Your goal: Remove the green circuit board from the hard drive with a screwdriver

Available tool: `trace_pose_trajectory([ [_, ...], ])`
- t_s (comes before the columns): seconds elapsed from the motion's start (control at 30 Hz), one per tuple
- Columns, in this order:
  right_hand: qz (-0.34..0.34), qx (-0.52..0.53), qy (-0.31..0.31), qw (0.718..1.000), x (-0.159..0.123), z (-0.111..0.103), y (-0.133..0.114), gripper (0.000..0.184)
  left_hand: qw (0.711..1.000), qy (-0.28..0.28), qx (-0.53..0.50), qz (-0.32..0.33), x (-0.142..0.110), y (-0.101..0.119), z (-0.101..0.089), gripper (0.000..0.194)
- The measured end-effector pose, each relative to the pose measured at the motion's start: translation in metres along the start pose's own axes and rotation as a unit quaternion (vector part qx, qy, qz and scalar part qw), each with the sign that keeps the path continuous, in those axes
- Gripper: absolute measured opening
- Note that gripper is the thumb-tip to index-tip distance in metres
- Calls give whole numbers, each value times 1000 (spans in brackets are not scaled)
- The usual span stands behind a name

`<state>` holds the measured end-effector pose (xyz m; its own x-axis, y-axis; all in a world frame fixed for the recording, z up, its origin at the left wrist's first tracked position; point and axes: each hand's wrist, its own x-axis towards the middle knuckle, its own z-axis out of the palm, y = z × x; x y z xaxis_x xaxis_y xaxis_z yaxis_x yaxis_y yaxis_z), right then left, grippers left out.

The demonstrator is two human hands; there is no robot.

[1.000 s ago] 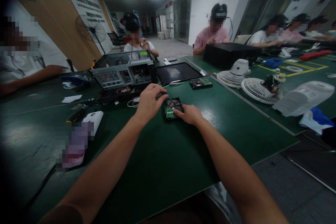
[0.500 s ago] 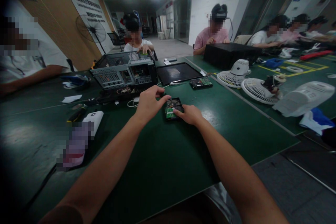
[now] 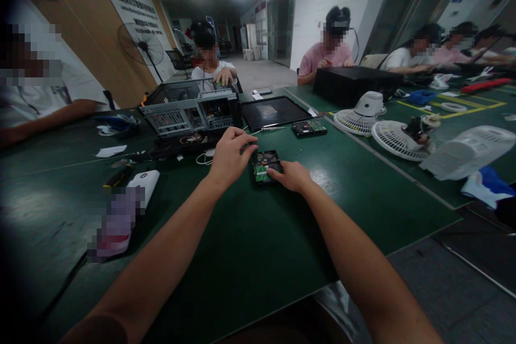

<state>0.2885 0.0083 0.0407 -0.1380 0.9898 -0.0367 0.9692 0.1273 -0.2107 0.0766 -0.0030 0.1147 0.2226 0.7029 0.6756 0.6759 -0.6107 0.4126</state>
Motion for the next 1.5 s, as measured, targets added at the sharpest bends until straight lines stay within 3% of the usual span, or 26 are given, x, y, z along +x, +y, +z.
trace_pose_trajectory([
  [0.23, 2, 1, -4, 1000, 0, 0, 0, 80, 999, -32, 0, 25, 1, 1, 0, 19],
  [0.33, 0, 2, 0, 1000, 0, 0, 0, 80, 999, -29, -6, 12, 1, 0, 2, 11],
  [0.53, -6, 1, 0, 1000, 1, 1, 1, 82, 999, -14, -29, -24, 0, -1, 5, 21],
  [0.73, -1, 4, 0, 1000, 1, 1, 0, 81, 1000, -18, -23, 6, 0, 1, 2, 11],
  [1.0, 1, 4, 3, 1000, 0, 1, 0, 82, 999, -31, -9, 7, 1, 2, -1, 24],
  [1.13, 3, 7, -3, 1000, 0, 0, 0, 82, 999, -39, -5, 9, 1, 2, -1, 20],
  [1.5, -7, 4, -5, 1000, 1, 2, 2, 83, 999, -19, -10, -37, 0, 0, 3, 21],
])
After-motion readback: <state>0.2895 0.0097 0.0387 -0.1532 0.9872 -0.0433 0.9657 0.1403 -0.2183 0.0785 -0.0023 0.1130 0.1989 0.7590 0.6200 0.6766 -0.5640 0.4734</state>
